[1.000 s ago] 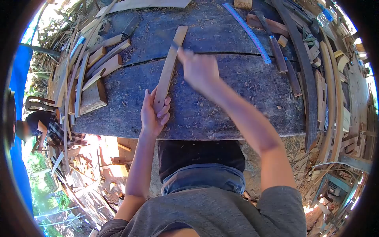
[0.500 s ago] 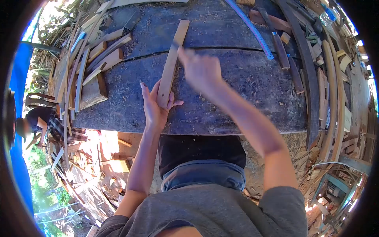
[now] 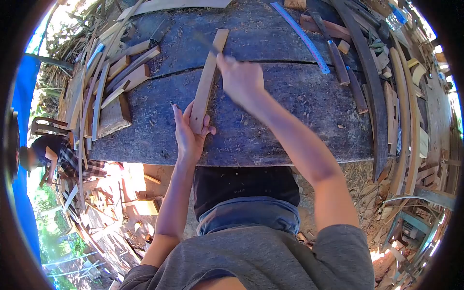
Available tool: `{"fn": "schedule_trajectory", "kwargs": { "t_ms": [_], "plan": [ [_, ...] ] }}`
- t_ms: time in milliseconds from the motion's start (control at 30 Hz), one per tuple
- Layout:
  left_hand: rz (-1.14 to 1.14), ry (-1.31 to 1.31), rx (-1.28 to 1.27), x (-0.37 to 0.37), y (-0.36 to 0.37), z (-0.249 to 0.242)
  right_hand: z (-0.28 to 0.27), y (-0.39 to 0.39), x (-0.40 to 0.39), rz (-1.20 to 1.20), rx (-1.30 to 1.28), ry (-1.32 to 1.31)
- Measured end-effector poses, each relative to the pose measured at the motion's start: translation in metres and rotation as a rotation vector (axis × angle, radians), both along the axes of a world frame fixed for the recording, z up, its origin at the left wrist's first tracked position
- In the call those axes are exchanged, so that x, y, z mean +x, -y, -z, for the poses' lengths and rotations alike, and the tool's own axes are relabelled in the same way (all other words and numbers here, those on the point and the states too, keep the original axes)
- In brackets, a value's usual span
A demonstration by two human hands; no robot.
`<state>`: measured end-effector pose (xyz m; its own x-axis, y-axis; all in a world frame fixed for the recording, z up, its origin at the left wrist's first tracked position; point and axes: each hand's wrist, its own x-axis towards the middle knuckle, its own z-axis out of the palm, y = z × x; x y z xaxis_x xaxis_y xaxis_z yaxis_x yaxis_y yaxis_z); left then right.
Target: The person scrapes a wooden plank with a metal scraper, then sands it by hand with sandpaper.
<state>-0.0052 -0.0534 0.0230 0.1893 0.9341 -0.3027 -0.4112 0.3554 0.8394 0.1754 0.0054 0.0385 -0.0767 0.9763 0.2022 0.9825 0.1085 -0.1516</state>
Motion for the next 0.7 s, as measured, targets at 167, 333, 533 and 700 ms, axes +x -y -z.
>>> {"fn": "schedule_trajectory", "kwargs": {
  "t_ms": [167,333,533,700],
  "plan": [
    [0.006,-0.024,-0.058,0.002,0.001,-0.005,-0.025,0.076,-0.015,-0.129,-0.153,0.031],
    [0.062,-0.128,0.006,0.003,0.005,-0.009,-0.017,-0.042,0.024,0.127,-0.157,-0.045],
    [0.066,-0.070,0.003,0.000,0.002,-0.002,-0.018,0.025,-0.006,-0.051,-0.174,0.004],
    [0.104,-0.093,-0.010,0.000,0.006,-0.005,-0.026,0.008,0.003,0.011,-0.185,-0.040]
  ]
}}
